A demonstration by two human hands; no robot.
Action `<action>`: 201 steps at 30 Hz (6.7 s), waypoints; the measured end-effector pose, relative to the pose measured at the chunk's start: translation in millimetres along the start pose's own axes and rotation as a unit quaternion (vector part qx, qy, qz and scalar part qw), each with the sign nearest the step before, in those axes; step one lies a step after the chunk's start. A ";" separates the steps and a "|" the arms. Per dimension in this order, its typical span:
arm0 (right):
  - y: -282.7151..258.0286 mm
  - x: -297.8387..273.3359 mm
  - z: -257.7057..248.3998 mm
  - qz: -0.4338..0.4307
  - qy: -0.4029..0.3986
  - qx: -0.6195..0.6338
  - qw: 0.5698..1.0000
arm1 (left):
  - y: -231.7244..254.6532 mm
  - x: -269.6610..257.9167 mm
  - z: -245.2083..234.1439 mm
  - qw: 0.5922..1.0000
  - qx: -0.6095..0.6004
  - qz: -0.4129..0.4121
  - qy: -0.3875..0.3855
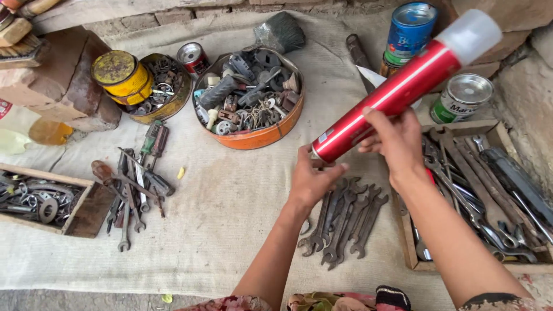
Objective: Sorting and organizing mechanical tools such as wrenches and screwdrivers into various containers and boxes.
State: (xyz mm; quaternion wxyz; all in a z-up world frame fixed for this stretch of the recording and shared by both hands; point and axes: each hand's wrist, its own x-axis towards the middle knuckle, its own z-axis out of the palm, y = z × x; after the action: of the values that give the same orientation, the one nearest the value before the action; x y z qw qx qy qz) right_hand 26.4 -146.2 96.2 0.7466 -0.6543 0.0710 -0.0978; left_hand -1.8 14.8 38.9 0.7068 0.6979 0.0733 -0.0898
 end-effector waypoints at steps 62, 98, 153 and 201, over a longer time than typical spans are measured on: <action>-6.7 -119.6 -149.8 -0.142 0.227 -0.366 0.891 | -30.5 -20.1 8.2 0.982 0.144 0.058 0.112; 26.6 20.0 -9.1 -0.203 0.048 -0.339 0.917 | 44.4 63.4 -15.6 0.955 -0.238 0.011 -0.176; 40.8 144.4 -224.8 -0.184 0.232 -0.461 0.837 | 6.9 201.2 245.3 0.976 -0.103 -0.056 -0.186; -8.6 -165.7 -226.0 0.122 0.312 -0.526 0.782 | -36.2 -80.4 111.7 0.934 0.248 -0.122 -0.225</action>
State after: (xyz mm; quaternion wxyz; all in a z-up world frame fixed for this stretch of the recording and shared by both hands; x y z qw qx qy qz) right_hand -187.8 -325.3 70.8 0.2288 -0.8652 0.4196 -0.1521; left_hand -90.8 -95.3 23.9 0.4930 0.7981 -0.0277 -0.3453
